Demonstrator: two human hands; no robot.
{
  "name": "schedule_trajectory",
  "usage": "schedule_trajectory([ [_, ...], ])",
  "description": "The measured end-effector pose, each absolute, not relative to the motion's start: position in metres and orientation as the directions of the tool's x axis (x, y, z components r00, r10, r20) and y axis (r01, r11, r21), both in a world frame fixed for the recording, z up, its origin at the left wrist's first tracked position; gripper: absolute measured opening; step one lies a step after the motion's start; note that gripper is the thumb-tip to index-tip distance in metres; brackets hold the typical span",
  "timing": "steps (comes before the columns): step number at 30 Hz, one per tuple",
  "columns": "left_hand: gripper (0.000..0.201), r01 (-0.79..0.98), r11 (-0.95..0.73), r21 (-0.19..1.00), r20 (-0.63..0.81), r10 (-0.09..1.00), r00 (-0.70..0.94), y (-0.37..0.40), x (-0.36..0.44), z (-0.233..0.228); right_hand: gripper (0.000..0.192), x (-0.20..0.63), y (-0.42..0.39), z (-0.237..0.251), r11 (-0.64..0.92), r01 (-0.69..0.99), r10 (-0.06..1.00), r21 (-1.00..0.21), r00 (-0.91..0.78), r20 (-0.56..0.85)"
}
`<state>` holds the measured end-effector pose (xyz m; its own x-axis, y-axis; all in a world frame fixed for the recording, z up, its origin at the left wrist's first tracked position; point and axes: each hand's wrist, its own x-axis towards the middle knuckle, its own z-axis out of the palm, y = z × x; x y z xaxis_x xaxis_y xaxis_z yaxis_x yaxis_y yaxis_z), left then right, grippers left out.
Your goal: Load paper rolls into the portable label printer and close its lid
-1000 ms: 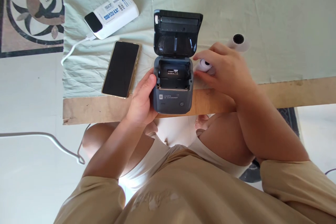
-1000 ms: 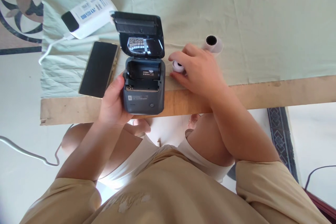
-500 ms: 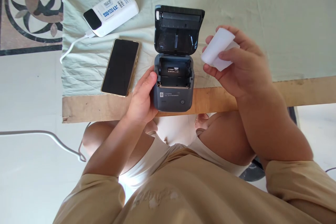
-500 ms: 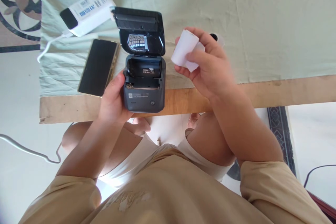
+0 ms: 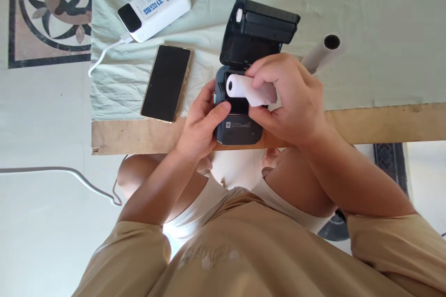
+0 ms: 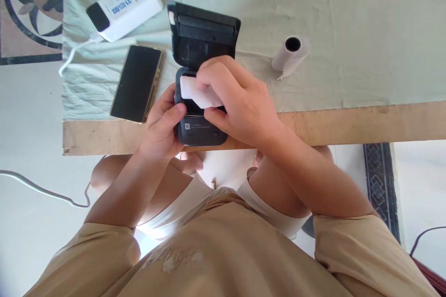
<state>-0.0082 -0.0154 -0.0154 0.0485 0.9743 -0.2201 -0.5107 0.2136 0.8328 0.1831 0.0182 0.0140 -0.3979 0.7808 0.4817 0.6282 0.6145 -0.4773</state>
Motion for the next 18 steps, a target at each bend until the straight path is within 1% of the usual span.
schedule_trajectory([
  [4, 0.052, -0.509, 0.240, 0.826, -0.243, 0.968, 0.062, -0.016, -0.009, -0.015, 0.034, 0.184, 0.025, 0.010, 0.566, 0.673, 0.822, -0.475, -0.425, 0.378],
  [9, 0.045, -0.525, 0.238, 0.817, -0.243, 0.968, 0.060, -0.015, -0.009, -0.015, 0.020, 0.184, 0.027, 0.013, 0.565, 0.681, 0.824, -0.465, -0.440, 0.357],
  [10, 0.043, -0.527, 0.236, 0.817, -0.242, 0.969, 0.060, -0.015, -0.009, -0.015, 0.021, 0.183, 0.025, 0.015, 0.556, 0.695, 0.830, -0.456, -0.439, 0.344],
  [12, 0.040, -0.539, 0.223, 0.812, -0.230, 0.972, 0.055, -0.015, -0.010, -0.016, 0.029, 0.180, 0.020, 0.019, 0.551, 0.720, 0.833, -0.423, -0.442, 0.333],
  [13, 0.039, -0.549, 0.214, 0.808, -0.221, 0.974, 0.054, -0.015, -0.010, -0.016, 0.033, 0.178, 0.016, 0.020, 0.570, 0.715, 0.818, -0.405, -0.448, 0.361],
  [15, 0.043, -0.562, 0.208, 0.800, -0.211, 0.976, 0.060, -0.015, -0.011, -0.017, 0.038, 0.175, 0.009, 0.020, 0.647, 0.663, 0.753, -0.377, -0.477, 0.453],
  [18, 0.049, -0.551, 0.236, 0.800, -0.242, 0.968, 0.063, -0.017, -0.011, -0.015, 0.034, 0.175, 0.002, 0.013, 0.780, 0.523, 0.613, -0.344, -0.526, 0.589],
])
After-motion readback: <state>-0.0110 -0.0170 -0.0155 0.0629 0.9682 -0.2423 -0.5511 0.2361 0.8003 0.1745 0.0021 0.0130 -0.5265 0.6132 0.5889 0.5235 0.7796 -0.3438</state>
